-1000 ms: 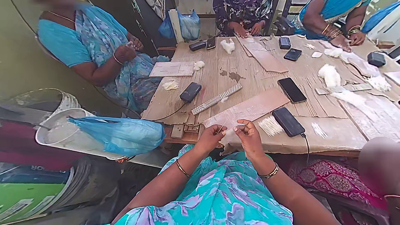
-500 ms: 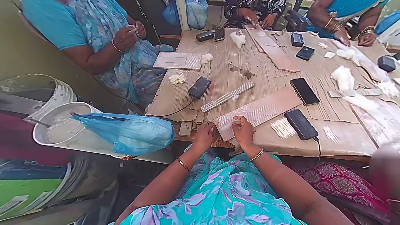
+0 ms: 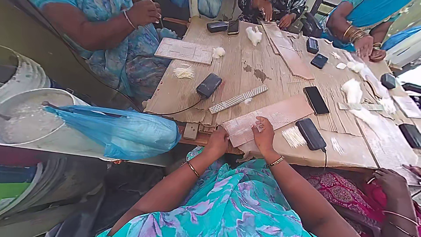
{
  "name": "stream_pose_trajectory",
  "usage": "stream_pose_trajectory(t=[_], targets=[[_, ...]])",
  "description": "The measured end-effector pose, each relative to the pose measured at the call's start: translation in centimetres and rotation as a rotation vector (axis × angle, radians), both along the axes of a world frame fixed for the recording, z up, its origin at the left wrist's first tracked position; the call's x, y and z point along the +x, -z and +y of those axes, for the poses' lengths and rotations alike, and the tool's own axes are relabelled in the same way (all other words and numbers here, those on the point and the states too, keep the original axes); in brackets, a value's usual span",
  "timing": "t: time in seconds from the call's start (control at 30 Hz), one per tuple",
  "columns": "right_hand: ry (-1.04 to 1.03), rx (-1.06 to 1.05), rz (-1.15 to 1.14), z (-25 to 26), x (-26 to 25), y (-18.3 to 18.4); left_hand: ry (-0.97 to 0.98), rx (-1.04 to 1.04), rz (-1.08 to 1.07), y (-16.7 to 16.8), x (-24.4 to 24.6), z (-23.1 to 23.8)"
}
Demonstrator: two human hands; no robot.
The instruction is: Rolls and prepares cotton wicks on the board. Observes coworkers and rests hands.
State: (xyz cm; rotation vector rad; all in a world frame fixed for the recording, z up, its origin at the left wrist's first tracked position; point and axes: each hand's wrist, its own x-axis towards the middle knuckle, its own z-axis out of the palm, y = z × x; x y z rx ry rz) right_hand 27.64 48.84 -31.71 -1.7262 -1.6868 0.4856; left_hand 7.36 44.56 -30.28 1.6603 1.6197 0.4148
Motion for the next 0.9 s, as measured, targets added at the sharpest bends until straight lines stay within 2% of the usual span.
stream_pose_trajectory(t=[0.07,0.13,0.2,0.27,0.5,0.7,0.83,0.9], targets=[[-0.157,0.095,-0.136,0.5,0.1,0.0,-0.008,-0.011,0.014,-0.1,0.1,0.2],[-0.431,0.181,-0.366,1.3,0.1,0.6,-0.014,-0.016,0.031,0.0,0.3,0.3],[-0.650,0.072,-0.585,1.6,-0.2,0.7,-0.012,-0.016,0.040,-0.2,0.4,0.4],[-0.751,-0.060,-0.690,1.4,-0.3,0.8,-0.010,-0.024,0.051,-0.3,0.4,0.4],[-0.863,-0.152,-0.761,-2.8,3.3,0.4,0.114,-0.164,0.048,-0.5,0.0,-0.5],[-0.937,-0.164,-0.735,-5.7,6.7,-0.4,0.194,-0.246,0.009,-0.9,0.1,-1.4],[-0.748,0.064,-0.637,-4.2,6.4,-0.2,0.103,-0.175,-0.074,-0.8,-0.5,-1.2],[-0.667,0.100,-0.600,-2.4,5.0,0.0,0.049,-0.120,-0.071,-0.9,-0.9,-0.7]])
